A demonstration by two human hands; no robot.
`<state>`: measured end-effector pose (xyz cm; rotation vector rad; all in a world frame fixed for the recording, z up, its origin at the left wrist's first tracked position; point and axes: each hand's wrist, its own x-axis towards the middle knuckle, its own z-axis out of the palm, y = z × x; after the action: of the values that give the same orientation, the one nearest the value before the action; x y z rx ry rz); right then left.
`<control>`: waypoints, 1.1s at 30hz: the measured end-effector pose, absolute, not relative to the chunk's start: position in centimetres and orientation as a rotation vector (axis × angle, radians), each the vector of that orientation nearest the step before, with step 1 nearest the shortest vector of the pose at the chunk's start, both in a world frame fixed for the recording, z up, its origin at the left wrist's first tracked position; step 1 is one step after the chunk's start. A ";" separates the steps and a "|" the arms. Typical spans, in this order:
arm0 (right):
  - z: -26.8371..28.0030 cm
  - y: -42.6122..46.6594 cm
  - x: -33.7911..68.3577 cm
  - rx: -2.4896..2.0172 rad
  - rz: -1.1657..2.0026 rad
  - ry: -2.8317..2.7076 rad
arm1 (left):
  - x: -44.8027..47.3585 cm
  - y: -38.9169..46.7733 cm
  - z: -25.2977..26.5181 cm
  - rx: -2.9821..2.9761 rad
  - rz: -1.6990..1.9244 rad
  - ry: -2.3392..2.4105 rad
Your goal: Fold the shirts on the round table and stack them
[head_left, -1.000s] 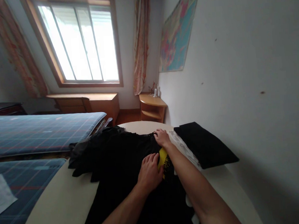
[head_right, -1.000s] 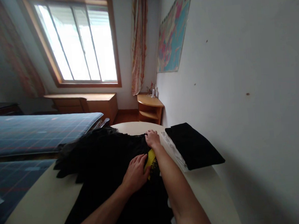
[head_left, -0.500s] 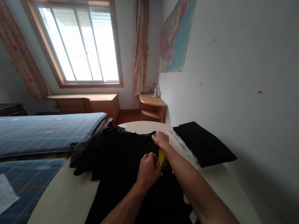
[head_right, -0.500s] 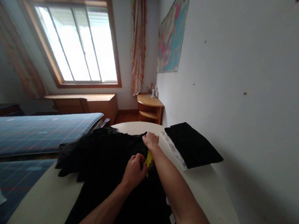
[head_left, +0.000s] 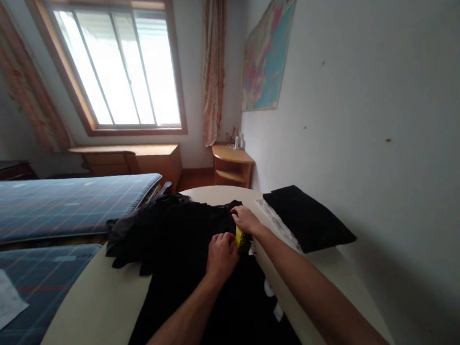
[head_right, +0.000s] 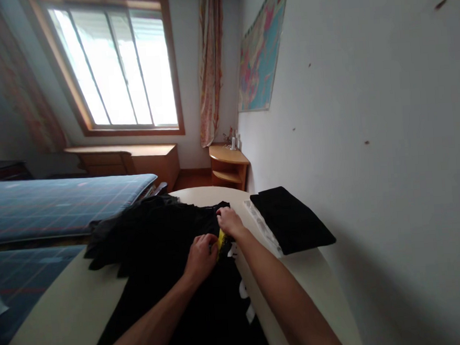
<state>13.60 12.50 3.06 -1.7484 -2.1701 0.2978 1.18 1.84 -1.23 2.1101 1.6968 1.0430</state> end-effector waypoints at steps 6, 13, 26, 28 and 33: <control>3.7 4.9 15.7 -1.897 0.225 -2.066 | 1.1 2.2 -1.4 2.142 0.999 1.714; 4.3 -5.1 19.6 -2.016 0.445 -2.203 | 0.8 2.5 -1.0 2.252 0.890 1.646; 5.0 -13.1 21.8 -1.969 0.506 -2.308 | -2.5 -1.8 -1.5 2.464 0.465 1.521; 5.3 -13.9 21.8 -2.007 0.469 -2.315 | -2.8 -2.2 -1.6 2.484 0.408 1.510; 5.6 -16.5 20.7 -2.067 0.248 -2.254 | -2.7 -2.6 -1.6 2.515 0.454 1.547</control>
<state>20.67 -16.53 5.59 -2.0675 -2.2544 0.2477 -2.74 -2.57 -1.64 2.5147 1.5474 0.4535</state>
